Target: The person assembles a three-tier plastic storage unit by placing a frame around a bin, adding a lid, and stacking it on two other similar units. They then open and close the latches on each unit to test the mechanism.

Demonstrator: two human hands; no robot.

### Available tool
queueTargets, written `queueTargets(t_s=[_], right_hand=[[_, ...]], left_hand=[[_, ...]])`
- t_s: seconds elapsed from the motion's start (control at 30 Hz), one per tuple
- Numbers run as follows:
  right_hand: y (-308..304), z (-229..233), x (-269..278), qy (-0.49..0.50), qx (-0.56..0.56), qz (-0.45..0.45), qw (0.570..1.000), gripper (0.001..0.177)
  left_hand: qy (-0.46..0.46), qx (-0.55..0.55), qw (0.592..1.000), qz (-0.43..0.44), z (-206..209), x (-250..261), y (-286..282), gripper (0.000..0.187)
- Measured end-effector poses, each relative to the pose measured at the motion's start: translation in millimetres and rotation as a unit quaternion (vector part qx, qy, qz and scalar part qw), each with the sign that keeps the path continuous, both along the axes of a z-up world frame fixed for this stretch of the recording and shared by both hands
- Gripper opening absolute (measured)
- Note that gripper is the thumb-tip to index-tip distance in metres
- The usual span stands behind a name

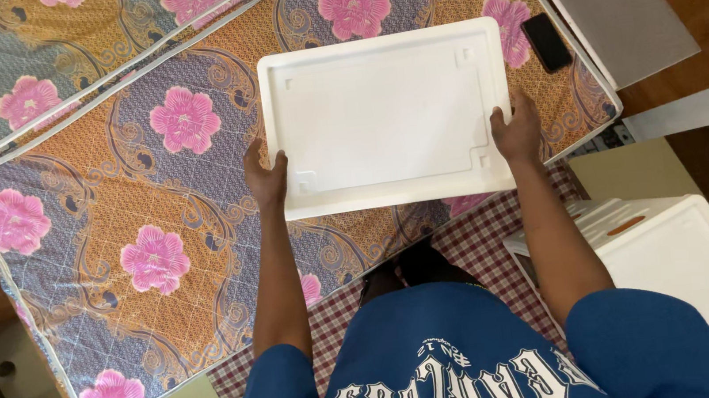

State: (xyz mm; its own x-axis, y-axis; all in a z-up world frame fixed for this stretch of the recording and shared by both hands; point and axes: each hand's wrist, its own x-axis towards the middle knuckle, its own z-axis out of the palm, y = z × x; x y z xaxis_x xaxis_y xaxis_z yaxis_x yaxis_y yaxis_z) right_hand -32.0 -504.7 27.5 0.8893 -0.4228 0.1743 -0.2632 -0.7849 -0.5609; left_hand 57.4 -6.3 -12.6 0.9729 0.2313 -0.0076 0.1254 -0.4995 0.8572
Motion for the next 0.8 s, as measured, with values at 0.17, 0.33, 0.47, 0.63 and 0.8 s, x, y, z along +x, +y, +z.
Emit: queueTargets(t_s=[0.17, 0.33, 0.47, 0.63, 0.8], right_hand=[[-1, -14, -7, 0.065, 0.065, -0.058, 0.994, 0.041], [0, -15, -16, 0.073, 0.056, -0.046, 0.995, 0.040], [-2, -15, -17, 0.065, 0.087, -0.053, 0.993, 0.042], [-8, -24, -15, 0.099, 0.085, -0.064, 0.989, 0.048], [-20, -28, -15, 0.120, 0.152, -0.077, 0.978, 0.054]], left_hand=[[0.131, -0.077, 0.988, -0.033, -11, -8, 7, 0.066], [0.121, -0.126, 0.983, -0.060, -17, -14, 14, 0.051], [0.086, -0.143, 0.986, -0.024, -18, -16, 12, 0.042], [0.132, -0.167, 0.977, 0.008, -18, -11, 9, 0.040], [0.145, -0.240, 0.960, -0.022, -20, -10, 14, 0.039]])
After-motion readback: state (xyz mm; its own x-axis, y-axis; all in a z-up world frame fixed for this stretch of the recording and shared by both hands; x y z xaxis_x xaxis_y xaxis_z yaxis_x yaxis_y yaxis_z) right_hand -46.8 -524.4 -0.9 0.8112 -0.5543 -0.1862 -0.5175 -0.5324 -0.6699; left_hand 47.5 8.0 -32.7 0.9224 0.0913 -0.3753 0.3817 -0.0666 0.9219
